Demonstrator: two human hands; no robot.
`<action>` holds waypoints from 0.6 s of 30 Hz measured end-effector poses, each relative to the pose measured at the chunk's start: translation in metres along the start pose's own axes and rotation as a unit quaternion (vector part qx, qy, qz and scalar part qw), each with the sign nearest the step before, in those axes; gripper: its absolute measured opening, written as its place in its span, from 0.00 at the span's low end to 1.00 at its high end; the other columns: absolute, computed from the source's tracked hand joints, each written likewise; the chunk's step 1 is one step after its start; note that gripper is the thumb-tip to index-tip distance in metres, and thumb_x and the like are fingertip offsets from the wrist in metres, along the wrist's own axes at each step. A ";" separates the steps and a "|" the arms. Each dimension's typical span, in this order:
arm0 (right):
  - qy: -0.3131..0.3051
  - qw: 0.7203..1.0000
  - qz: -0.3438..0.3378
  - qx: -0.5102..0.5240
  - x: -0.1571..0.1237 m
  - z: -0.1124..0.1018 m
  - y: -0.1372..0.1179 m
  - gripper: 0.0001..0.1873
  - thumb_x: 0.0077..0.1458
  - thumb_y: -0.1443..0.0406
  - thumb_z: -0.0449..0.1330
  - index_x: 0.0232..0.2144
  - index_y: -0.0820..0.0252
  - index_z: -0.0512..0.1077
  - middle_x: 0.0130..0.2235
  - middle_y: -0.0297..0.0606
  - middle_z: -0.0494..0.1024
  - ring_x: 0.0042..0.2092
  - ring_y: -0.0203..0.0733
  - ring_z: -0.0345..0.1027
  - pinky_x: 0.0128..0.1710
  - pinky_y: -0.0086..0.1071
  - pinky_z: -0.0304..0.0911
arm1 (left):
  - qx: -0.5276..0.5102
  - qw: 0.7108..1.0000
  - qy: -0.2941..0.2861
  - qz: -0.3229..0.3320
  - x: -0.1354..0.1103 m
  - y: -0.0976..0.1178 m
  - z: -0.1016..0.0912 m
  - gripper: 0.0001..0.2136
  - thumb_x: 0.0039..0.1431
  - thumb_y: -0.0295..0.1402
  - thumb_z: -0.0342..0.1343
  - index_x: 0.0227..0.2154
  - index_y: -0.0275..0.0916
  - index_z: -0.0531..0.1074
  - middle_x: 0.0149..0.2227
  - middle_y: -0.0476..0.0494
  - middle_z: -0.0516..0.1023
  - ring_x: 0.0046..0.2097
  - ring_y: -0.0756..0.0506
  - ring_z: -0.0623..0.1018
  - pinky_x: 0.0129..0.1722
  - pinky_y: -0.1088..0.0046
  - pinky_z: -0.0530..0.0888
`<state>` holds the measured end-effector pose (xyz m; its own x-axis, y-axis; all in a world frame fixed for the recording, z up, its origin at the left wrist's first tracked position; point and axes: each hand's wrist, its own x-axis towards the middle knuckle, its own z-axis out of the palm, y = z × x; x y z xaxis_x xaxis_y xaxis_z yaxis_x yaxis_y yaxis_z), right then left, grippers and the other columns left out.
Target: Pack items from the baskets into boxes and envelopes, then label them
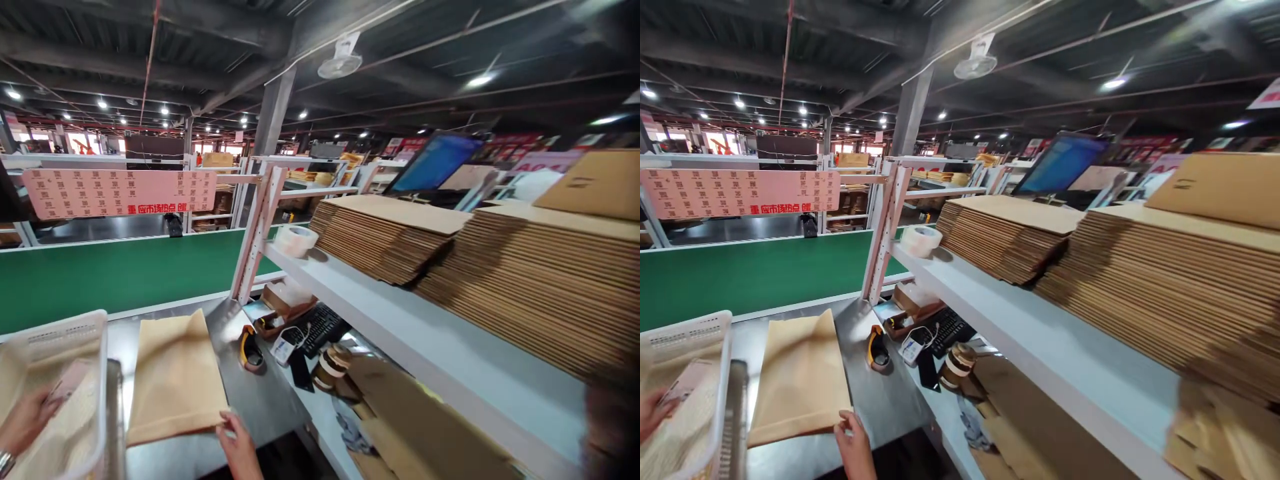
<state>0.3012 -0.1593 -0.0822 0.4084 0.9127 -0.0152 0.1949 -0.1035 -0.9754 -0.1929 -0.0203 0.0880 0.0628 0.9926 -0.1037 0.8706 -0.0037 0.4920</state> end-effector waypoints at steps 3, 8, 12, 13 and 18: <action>-0.040 0.998 -0.003 0.050 -0.004 -0.012 -0.053 0.28 0.53 0.42 0.69 0.45 0.55 0.84 0.43 0.47 0.87 0.44 0.58 0.82 0.46 0.50 0.79 | -0.053 0.993 0.000 0.103 -0.017 0.074 0.020 0.17 0.60 0.53 0.53 0.32 0.50 0.83 0.38 0.43 0.86 0.44 0.34 0.83 0.49 0.60 0.79; -0.141 0.973 -0.182 -0.002 -0.024 -0.032 -0.131 0.29 0.53 0.51 0.75 0.57 0.47 0.81 0.52 0.43 0.85 0.47 0.51 0.78 0.50 0.43 0.74 | 0.067 0.963 -0.160 0.207 -0.052 0.203 0.100 0.07 0.55 0.34 0.58 0.25 0.46 0.80 0.36 0.42 0.86 0.41 0.38 0.83 0.43 0.64 0.74; -0.188 0.966 -0.160 -0.080 -0.036 -0.056 -0.133 0.11 0.64 0.58 0.66 0.31 0.52 0.84 0.32 0.35 0.81 0.38 0.44 0.72 0.41 0.36 0.65 | -0.021 0.953 -0.234 0.192 -0.055 0.244 0.131 0.09 0.53 0.39 0.63 0.21 0.42 0.78 0.25 0.48 0.79 0.33 0.44 0.77 0.35 0.69 0.69; -0.194 0.972 -0.119 -0.065 -0.038 -0.061 -0.126 0.14 0.64 0.57 0.66 0.27 0.54 0.82 0.28 0.33 0.78 0.34 0.42 0.70 0.38 0.35 0.62 | -0.078 0.950 -0.248 0.176 -0.054 0.247 0.133 0.13 0.53 0.43 0.65 0.21 0.41 0.77 0.23 0.50 0.76 0.31 0.45 0.76 0.34 0.70 0.69; -0.178 0.966 0.121 0.144 -0.051 -0.064 -0.094 0.25 0.53 0.43 0.72 0.23 0.58 0.78 0.20 0.28 0.71 0.25 0.34 0.58 0.28 0.31 0.53 | -0.394 0.892 -0.219 0.033 -0.066 0.263 0.158 0.30 0.47 0.65 0.69 0.26 0.38 0.77 0.27 0.46 0.80 0.31 0.48 0.77 0.34 0.71 0.74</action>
<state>0.3189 -0.2211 0.0240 0.0694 0.9589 -0.2750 -0.1453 -0.2630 -0.9538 0.1091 -0.1055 0.0880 0.4358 0.8500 -0.2958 0.2556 0.1983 0.9462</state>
